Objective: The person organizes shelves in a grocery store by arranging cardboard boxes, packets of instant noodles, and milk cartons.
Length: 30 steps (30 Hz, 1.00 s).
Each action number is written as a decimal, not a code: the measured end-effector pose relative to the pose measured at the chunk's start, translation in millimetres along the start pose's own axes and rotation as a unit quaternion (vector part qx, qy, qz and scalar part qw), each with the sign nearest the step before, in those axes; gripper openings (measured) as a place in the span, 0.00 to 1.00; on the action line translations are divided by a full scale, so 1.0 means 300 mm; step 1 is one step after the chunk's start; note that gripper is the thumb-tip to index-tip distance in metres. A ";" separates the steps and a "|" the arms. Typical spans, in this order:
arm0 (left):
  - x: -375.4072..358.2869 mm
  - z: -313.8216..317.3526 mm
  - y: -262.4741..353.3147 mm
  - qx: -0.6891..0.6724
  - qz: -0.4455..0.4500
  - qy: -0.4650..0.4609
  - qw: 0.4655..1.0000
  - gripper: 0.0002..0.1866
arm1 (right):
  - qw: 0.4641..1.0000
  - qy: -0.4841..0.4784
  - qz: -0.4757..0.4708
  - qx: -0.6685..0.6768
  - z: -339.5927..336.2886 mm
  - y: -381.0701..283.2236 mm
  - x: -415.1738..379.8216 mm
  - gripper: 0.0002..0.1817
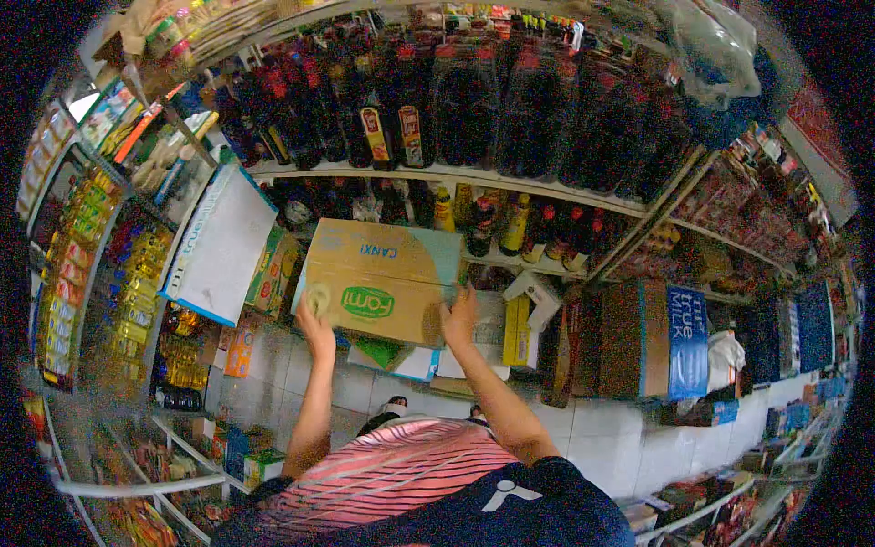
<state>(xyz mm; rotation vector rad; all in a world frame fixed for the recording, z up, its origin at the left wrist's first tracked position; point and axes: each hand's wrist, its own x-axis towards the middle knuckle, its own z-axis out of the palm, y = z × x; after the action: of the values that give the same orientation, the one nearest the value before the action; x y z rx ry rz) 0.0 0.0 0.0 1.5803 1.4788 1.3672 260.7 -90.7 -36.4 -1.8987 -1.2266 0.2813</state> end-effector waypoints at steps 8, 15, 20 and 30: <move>0.089 0.259 0.097 0.338 0.225 -0.249 0.879 0.29 | 0.981 0.003 0.165 -0.102 0.048 -0.192 0.035 0.28; -0.070 0.479 0.185 0.295 0.280 -0.316 0.857 0.23 | 0.973 -0.011 0.191 -0.131 0.049 -0.180 0.007 0.27; 0.137 0.288 0.004 0.438 0.177 -0.184 0.862 0.24 | 0.970 -0.008 0.175 -0.168 0.063 -0.163 0.017 0.29; 0.105 0.284 0.048 0.486 0.104 -0.157 0.853 0.25 | 0.970 -0.012 0.206 -0.131 0.036 -0.206 0.020 0.28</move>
<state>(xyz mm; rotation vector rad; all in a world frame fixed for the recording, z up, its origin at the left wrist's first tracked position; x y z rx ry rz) 79.6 46.0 -4.5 2.4718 1.9410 0.3300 217.5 -69.3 4.3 -2.3839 -0.9062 0.3762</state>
